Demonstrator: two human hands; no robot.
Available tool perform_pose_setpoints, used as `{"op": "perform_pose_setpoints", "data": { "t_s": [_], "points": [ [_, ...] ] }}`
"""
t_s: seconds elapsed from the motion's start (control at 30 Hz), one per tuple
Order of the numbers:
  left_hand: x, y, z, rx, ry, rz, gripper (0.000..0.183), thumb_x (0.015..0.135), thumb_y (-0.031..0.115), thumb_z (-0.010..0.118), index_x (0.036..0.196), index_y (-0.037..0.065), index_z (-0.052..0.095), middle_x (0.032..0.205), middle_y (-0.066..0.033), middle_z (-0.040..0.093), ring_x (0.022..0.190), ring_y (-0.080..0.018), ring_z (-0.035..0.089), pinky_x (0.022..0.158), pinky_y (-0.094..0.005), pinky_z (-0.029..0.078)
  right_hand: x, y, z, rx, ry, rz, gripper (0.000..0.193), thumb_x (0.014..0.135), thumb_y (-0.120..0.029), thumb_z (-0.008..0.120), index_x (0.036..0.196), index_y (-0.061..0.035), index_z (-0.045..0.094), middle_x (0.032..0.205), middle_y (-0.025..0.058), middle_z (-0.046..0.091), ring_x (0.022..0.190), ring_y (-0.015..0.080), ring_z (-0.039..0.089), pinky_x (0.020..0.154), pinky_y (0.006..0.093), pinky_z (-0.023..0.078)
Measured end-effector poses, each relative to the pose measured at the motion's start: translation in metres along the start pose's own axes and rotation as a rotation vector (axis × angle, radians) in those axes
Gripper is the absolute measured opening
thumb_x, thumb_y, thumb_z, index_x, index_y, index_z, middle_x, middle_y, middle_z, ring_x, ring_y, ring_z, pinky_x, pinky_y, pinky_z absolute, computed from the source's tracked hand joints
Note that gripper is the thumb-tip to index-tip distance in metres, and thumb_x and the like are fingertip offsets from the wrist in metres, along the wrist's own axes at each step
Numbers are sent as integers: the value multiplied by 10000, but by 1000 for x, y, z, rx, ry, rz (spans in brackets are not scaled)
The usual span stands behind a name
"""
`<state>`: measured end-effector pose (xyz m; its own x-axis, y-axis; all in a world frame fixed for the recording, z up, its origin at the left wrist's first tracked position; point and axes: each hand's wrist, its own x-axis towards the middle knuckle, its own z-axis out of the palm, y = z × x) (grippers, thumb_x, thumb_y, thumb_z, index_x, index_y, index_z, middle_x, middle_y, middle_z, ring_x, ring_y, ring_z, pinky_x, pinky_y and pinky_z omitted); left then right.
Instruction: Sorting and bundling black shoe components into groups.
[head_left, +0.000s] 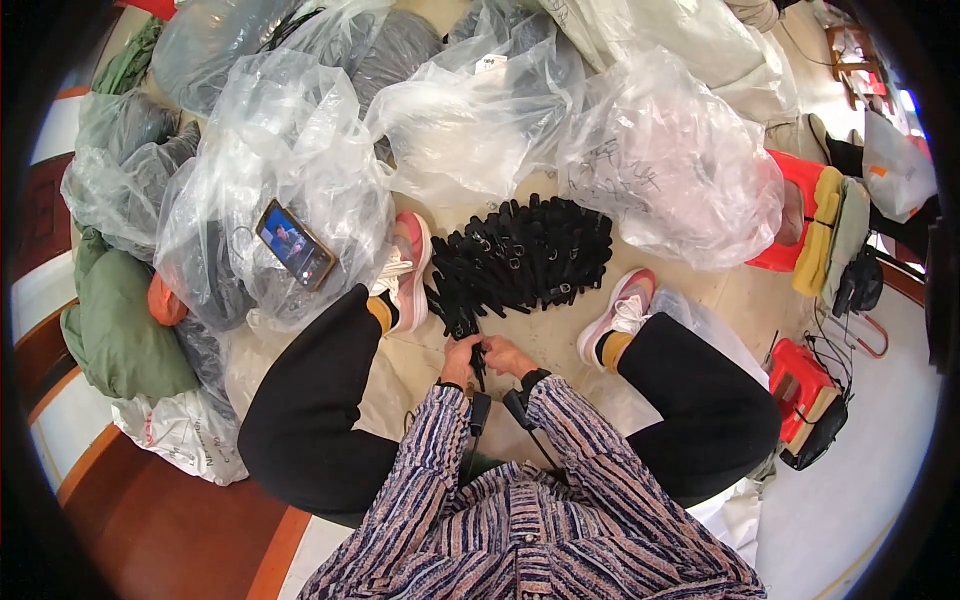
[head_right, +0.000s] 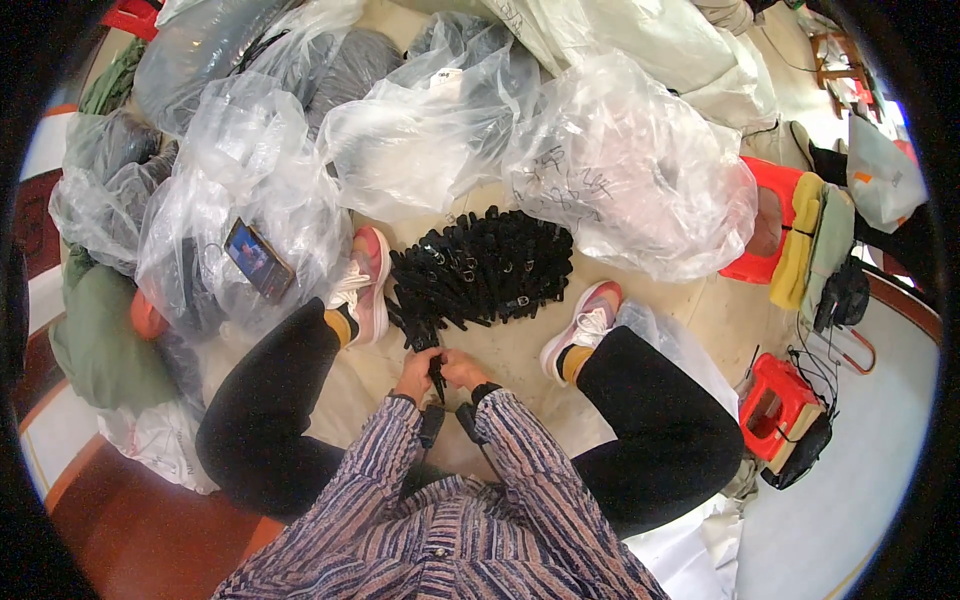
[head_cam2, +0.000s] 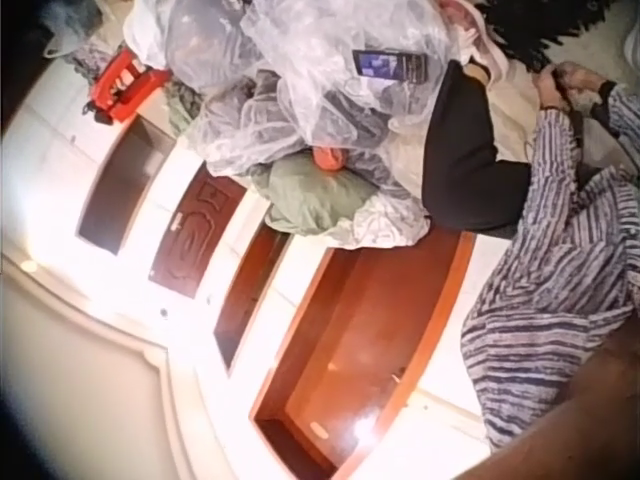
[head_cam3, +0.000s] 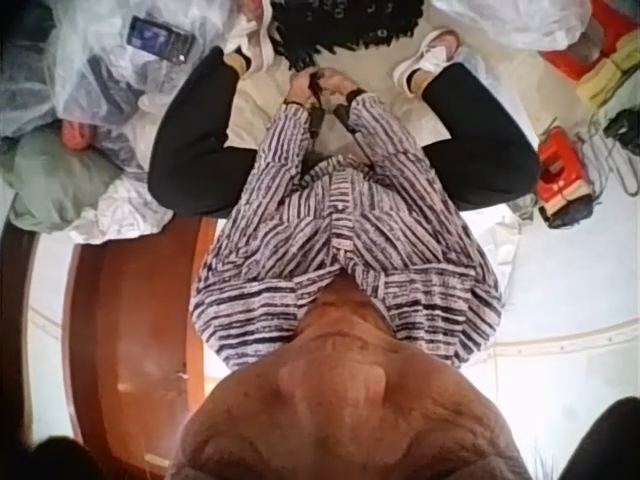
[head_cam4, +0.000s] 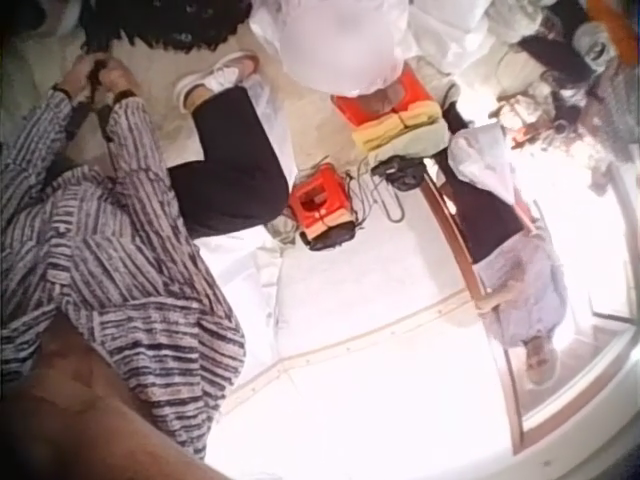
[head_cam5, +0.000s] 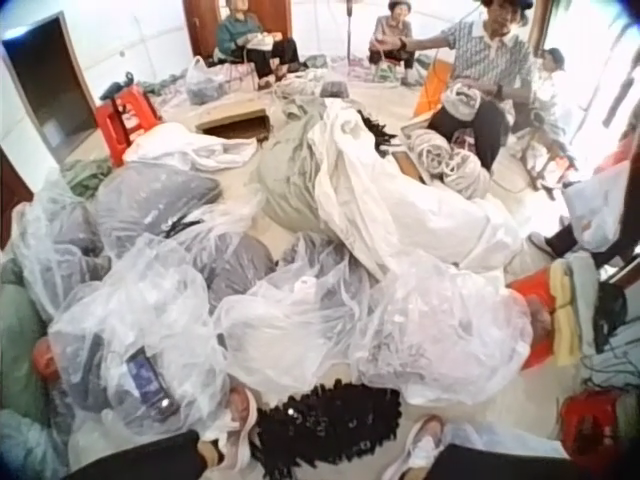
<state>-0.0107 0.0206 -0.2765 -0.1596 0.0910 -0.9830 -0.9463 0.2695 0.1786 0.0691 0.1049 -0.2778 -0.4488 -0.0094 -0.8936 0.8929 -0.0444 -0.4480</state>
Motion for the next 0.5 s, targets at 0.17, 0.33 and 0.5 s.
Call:
{"op": "perform_pose_setpoints", "data": {
  "t_s": [0.17, 0.33, 0.5],
  "points": [
    [-4, -8, -5, 87, 51, 350, 484, 734, -49, 582, 1155, 23, 354, 1045, -113, 518, 840, -224, 568, 701, -308, 493, -34, -74, -8, -313, 550, -337, 442, 749, -103, 569, 1175, -69, 455, 1035, 213, 504, 915, 392, 519, 760, 419, 457],
    [-32, 10, 20, -523, -211, 186, 567, 741, 3, 592, 1221, 54, 296, 1026, -114, 545, 860, -201, 561, 696, -331, 485, -23, -91, -29, -514, 338, -277, 381, 759, -82, 556, 1127, -48, 468, 1074, 164, 475, 980, 353, 500, 813, 433, 440],
    [-11, -2, -26, 525, 179, 468, 624, 610, -128, 515, 1181, 10, 304, 1014, -136, 474, 947, -224, 486, 853, -299, 384, -8, -85, -52, -568, 264, -240, 426, 778, -16, 461, 1199, -78, 446, 1135, 171, 478, 1054, 362, 476, 860, 444, 415]
  ]
}}
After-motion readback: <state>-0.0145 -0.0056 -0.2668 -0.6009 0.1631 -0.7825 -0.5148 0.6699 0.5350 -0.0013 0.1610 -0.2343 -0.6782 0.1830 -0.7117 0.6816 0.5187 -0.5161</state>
